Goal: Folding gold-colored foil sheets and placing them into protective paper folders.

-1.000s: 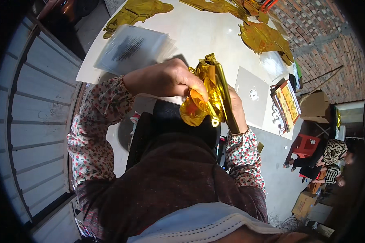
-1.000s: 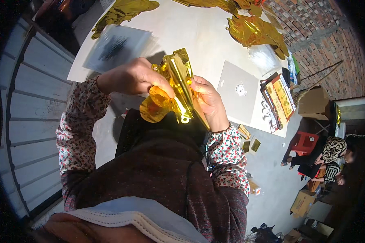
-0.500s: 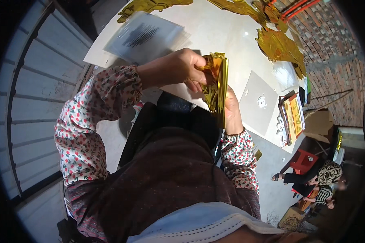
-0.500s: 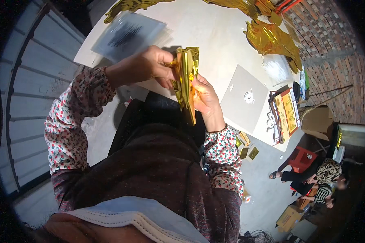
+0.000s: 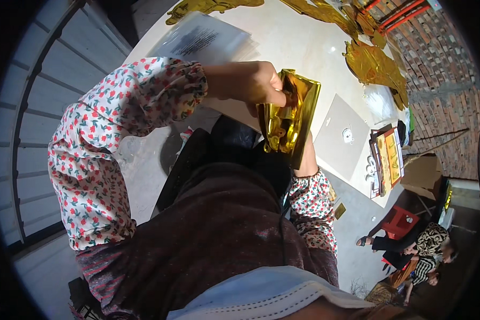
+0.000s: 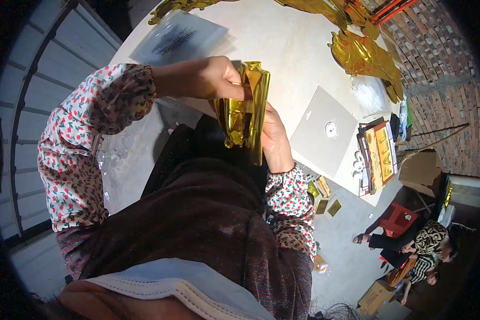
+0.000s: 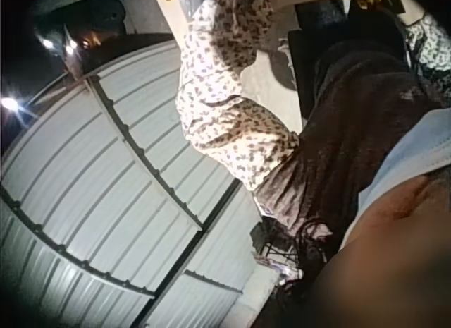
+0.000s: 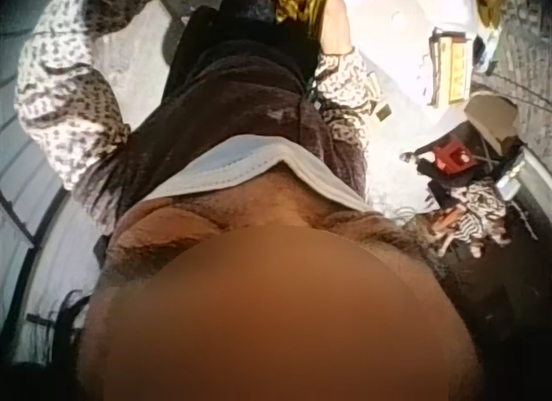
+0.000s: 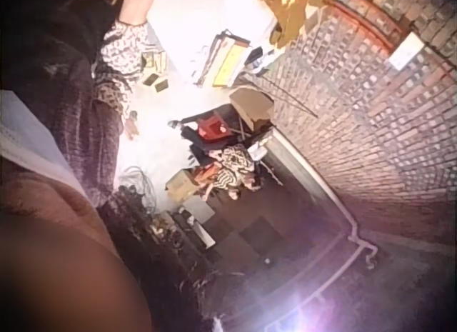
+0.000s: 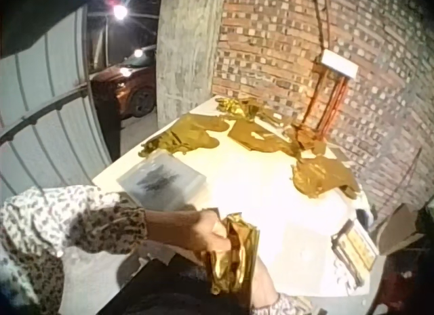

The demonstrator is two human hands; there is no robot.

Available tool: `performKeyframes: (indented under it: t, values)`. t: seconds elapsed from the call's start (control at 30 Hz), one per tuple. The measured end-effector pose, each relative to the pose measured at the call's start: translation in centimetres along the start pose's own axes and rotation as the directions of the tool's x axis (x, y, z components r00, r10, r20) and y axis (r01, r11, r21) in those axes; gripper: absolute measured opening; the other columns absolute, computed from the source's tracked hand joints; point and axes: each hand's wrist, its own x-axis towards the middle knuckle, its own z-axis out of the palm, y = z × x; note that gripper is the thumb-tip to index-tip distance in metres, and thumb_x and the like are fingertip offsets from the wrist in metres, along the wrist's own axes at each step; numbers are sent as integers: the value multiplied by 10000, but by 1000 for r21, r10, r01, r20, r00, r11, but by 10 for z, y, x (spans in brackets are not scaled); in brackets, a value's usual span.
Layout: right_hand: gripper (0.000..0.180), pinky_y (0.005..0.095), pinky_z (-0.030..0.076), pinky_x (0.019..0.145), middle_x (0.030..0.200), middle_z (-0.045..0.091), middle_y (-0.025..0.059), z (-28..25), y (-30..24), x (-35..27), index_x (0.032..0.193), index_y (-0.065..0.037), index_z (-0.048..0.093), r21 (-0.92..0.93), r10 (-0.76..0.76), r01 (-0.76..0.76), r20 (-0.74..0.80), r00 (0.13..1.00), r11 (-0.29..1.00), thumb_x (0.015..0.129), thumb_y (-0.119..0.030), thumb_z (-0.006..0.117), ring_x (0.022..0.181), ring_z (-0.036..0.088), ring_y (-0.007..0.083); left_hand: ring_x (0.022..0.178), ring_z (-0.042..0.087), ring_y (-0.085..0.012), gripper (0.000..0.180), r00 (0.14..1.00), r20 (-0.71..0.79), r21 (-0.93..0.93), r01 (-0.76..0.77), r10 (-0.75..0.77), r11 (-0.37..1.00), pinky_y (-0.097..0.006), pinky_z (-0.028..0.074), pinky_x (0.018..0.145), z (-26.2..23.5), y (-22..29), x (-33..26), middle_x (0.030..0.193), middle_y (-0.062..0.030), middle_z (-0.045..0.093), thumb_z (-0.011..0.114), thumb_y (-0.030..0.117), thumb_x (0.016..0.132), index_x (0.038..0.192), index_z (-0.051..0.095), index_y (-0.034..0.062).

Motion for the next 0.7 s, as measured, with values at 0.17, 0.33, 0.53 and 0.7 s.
performKeyframes:
  t: [0.17, 0.33, 0.53, 0.7]
  values:
    - [251, 338, 582, 792, 1038, 688, 104, -27, 4, 13, 1168, 5, 615, 86, 72, -72, 4, 997, 994, 924, -51, 632, 871, 689, 199, 641, 596, -112, 271, 970, -157, 191, -154, 185, 969, -293, 482, 608, 6, -5, 13, 693, -113, 670, 692, 221, 853, 869, 682, -49]
    - [245, 385, 574, 856, 1077, 693, 89, -37, 16, 27, 1165, -30, 617, 64, -15, 18, -49, 999, 998, 940, -126, 636, 946, 684, 212, 705, 675, -281, 264, 754, -356, 411, -405, 553, 817, -381, 500, 607, 17, -41, 36, 813, -234, 645, 699, 77, 764, 983, 636, -55]
    - [205, 361, 554, 888, 1088, 693, 70, -41, 13, 31, 1172, -46, 622, -71, -166, 160, -95, 982, 985, 1002, -152, 574, 960, 675, 191, 920, 662, -239, 655, 505, -528, 466, -499, 683, 730, -357, 518, 789, 43, -50, 48, 966, -143, 652, 761, 96, 822, 1380, 422, 38]
    - [206, 366, 577, 861, 1067, 700, 102, -27, 7, 24, 1150, -13, 628, -139, -242, 224, -136, 961, 965, 999, -143, 575, 952, 693, 207, 995, 657, -194, 596, 280, -700, 467, -516, 657, 718, -307, 521, 866, 65, -67, 58, 1083, -138, 646, 784, 138, 828, 1312, 465, -1]
